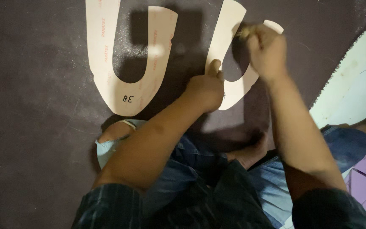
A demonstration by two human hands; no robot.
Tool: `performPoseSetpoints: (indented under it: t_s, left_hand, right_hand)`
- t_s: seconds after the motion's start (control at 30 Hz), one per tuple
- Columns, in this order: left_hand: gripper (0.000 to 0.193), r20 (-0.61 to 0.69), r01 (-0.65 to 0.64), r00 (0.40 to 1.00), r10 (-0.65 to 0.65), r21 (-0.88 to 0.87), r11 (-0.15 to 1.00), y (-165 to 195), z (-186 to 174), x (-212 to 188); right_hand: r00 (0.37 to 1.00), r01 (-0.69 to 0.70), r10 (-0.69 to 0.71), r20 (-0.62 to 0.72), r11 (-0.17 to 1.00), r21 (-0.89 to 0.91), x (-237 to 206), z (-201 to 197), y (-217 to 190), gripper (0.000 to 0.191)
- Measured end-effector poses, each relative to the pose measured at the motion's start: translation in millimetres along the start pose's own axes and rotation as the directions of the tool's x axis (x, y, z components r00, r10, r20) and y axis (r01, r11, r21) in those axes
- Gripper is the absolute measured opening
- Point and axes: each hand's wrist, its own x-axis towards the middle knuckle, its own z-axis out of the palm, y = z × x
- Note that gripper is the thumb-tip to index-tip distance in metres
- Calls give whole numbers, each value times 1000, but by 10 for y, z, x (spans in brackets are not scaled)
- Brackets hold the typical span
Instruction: The person sits on the floor and uses a small tool to trace the outline of U-shaped paper patterns onto a large piece of dark fabric. They reposition the patterns and continue tracing around the edges.
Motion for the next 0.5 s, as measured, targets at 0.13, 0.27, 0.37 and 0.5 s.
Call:
performPoseSetpoints:
  t_s: [0.13, 0.27, 0.37, 0.5]
  left_hand:
    - [68, -67, -33, 997, 33, 2, 999, -77, 25, 43]
    - [38, -272, -90, 960, 62, -93, 992, -224, 67, 149]
    - [31, -617, -173, 785, 57, -130, 976, -269, 100, 234]
    - [65, -713, -127, 693, 107, 25, 992, -331, 133, 286]
  right_hand:
    - [997, -27, 17, 76, 990, 137, -352, 79, -71, 16]
    - [998, -45, 57, -23, 935, 353, -209, 69, 53, 19]
    - [988, -15, 62, -139, 949, 316, -66, 10, 147, 21]
    - [986, 26, 39, -160, 923, 383, 31, -13, 183, 24]
